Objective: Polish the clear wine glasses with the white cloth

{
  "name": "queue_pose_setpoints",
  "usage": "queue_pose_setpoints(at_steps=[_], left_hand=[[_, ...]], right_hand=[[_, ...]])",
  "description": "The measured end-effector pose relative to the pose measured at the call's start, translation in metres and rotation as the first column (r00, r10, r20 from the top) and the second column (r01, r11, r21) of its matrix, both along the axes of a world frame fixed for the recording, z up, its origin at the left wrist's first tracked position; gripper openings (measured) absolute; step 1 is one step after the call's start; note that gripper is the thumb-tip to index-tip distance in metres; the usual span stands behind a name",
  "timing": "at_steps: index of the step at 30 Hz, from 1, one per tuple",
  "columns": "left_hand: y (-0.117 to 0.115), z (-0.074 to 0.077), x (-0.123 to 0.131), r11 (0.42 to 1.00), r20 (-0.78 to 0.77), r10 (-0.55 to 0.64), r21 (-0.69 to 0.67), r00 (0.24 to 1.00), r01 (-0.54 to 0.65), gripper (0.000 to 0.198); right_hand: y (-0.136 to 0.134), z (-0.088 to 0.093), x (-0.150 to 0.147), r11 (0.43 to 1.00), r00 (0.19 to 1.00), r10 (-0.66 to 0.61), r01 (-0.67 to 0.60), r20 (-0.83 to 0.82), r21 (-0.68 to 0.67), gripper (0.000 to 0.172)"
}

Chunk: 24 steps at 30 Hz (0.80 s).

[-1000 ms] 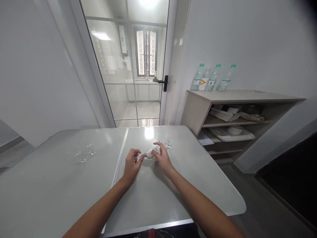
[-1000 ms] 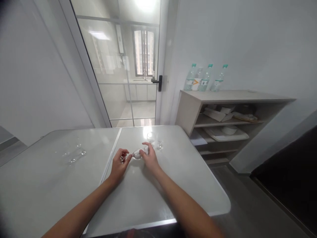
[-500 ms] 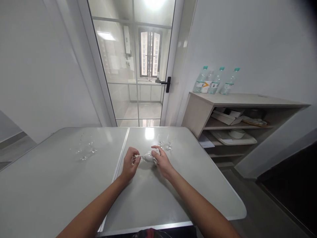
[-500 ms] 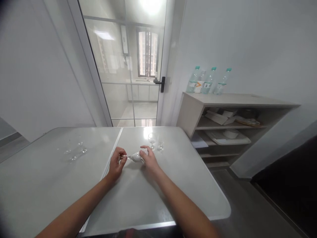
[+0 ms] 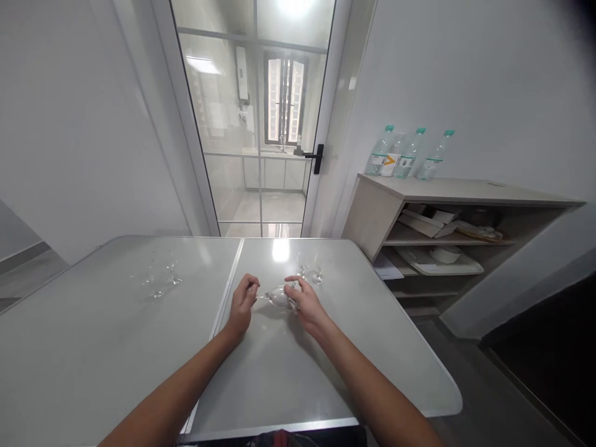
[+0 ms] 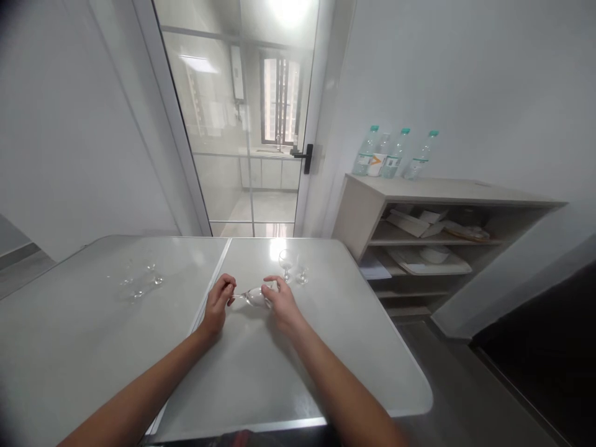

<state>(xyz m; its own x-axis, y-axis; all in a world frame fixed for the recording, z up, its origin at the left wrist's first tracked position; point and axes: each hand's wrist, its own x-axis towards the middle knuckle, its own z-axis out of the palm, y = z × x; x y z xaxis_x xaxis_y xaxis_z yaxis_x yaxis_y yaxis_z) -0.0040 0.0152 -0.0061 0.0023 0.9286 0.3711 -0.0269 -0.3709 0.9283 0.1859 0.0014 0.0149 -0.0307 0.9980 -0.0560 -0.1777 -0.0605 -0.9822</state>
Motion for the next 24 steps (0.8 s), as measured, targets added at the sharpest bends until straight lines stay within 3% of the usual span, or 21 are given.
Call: queue_pose_setpoints(at_steps=[2, 3, 5, 6, 8, 10, 11, 12, 14, 16, 17, 19, 21, 23, 24], left_hand=[[-0.001, 0.001, -0.004, 0.991, -0.093, 0.018, 0.136, 0.996, -0.005, 0.030], [0.000, 0.001, -0.005, 0.990, -0.086, 0.041, 0.138, 0.995, -0.028, 0.030], [0.006, -0.002, -0.003, 0.996, 0.030, 0.076, -0.043, 0.997, -0.075, 0.030], [0.009, -0.004, -0.002, 0.982, 0.096, 0.083, -0.177, 0.992, -0.065, 0.029], [0.015, -0.008, 0.003, 0.922, 0.176, 0.052, -0.386, 0.983, 0.021, 0.030], [0.017, -0.011, 0.006, 0.885, 0.189, -0.003, -0.456, 0.982, 0.091, 0.032], [0.016, -0.011, 0.007, 0.892, 0.176, -0.019, -0.441, 0.984, 0.096, 0.032], [0.013, -0.010, 0.007, 0.912, 0.152, -0.020, -0.401, 0.988, 0.080, 0.032], [0.005, -0.006, 0.006, 0.975, 0.027, 0.010, -0.222, 1.000, -0.004, 0.030], [-0.004, 0.000, 0.004, 0.998, -0.159, 0.062, 0.042, 0.985, -0.056, 0.025], [-0.008, 0.002, 0.003, 0.988, -0.238, 0.079, 0.152, 0.968, -0.043, 0.022], [-0.012, 0.005, 0.002, 0.966, -0.319, 0.096, 0.257, 0.943, -0.012, 0.018], [-0.010, 0.006, 0.003, 0.977, -0.257, 0.131, 0.199, 0.958, -0.080, 0.016], [-0.002, 0.006, 0.004, 0.988, -0.092, 0.144, -0.048, 0.985, -0.149, 0.018], [0.002, 0.006, 0.005, 0.972, -0.011, 0.117, -0.206, 0.993, -0.117, 0.019]], right_hand=[[0.000, 0.000, -0.001, 0.995, 0.996, 0.038, -0.045, -0.078, -0.085, 0.049], [-0.001, 0.001, -0.001, 0.998, 0.998, 0.045, -0.047, -0.039, -0.038, 0.048], [-0.004, 0.002, 0.002, 0.981, 0.987, 0.028, -0.058, 0.157, 0.187, 0.048], [-0.006, 0.002, 0.005, 0.942, 0.959, 0.016, -0.110, 0.283, 0.318, 0.048], [-0.009, 0.002, 0.009, 0.812, 0.860, 0.004, -0.300, 0.511, 0.500, 0.047], [-0.010, 0.001, 0.012, 0.693, 0.774, -0.016, -0.447, 0.633, 0.565, 0.039], [-0.010, 0.000, 0.012, 0.676, 0.764, -0.036, -0.456, 0.644, 0.579, 0.035], [-0.009, -0.001, 0.012, 0.698, 0.782, -0.064, -0.409, 0.620, 0.588, 0.032], [-0.006, -0.003, 0.008, 0.812, 0.870, -0.122, -0.190, 0.478, 0.552, 0.029], [-0.001, -0.007, 0.003, 0.927, 0.948, -0.152, 0.040, 0.278, 0.372, 0.033], [0.001, -0.008, 0.001, 0.965, 0.971, -0.143, 0.093, 0.190, 0.246, 0.037], [0.005, -0.010, -0.001, 0.993, 0.992, -0.093, 0.086, 0.091, 0.079, 0.042], [0.005, -0.009, 0.002, 0.991, 0.990, -0.051, 0.033, 0.134, 0.128, 0.044], [0.001, -0.007, 0.006, 0.947, 0.960, -0.035, -0.057, 0.277, 0.318, 0.049], [-0.001, -0.005, 0.009, 0.904, 0.931, -0.027, -0.132, 0.363, 0.406, 0.051]])
